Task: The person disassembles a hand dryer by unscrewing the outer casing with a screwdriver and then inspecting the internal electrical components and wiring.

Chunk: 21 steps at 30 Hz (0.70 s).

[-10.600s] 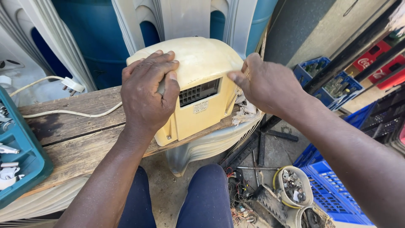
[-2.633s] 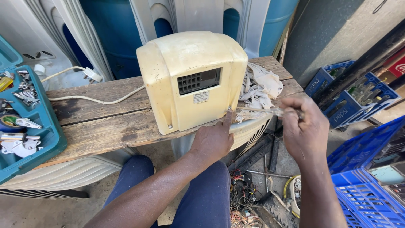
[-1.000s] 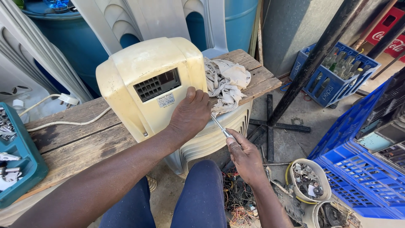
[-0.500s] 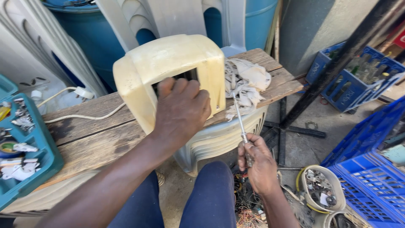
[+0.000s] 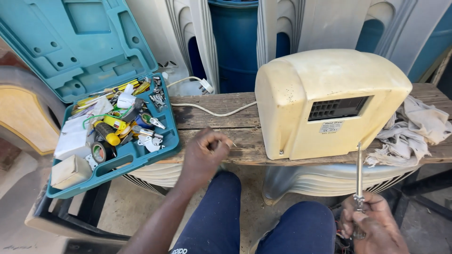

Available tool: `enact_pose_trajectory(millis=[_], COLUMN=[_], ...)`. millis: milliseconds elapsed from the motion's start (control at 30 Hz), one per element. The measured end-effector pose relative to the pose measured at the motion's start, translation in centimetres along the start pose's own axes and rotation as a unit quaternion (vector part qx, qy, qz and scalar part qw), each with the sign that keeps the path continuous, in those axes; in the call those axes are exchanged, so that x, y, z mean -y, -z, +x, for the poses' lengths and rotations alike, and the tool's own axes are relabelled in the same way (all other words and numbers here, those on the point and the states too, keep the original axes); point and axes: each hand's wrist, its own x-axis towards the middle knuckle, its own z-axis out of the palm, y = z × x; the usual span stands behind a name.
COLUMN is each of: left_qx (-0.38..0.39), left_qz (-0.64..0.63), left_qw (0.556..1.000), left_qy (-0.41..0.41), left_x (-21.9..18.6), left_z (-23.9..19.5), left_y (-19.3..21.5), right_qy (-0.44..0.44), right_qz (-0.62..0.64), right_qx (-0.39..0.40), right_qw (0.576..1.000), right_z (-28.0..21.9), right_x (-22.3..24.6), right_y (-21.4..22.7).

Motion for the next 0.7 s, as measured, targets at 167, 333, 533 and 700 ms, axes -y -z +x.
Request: enact_pose_trajectory(millis=[167, 333, 533, 700], left_qx=[0.129, 0.127, 0.214, 0.245], left_qz=[-0.206, -0.376, -0.322, -0.229], left_qw=[0.961, 0.9, 0.886, 0.923], left_qy=[0.131, 0.182, 0.258, 0.19], left_x=[-2.4, -4.5, -7.1, -5.4], left_z=[-5.8, -7.4, -5.4, -4.4], left_y=[-6.5, -11.3, -10.9, -10.2], right_qy=[0.188, 0.374, 0.33, 0.176], right_qz=[-0.316, -0.423, -0.347, -0.172], right_qx=[0.005, 0.104, 0.025, -0.12], right_qw=[0.93, 0.819, 0.878, 0.962], right_z=[-6.3, -6.4, -5.6, -3.0], right_x=[5.3, 7.6, 7.6, 8.5], right_y=[-12.6, -16.3, -14.4, -10.1])
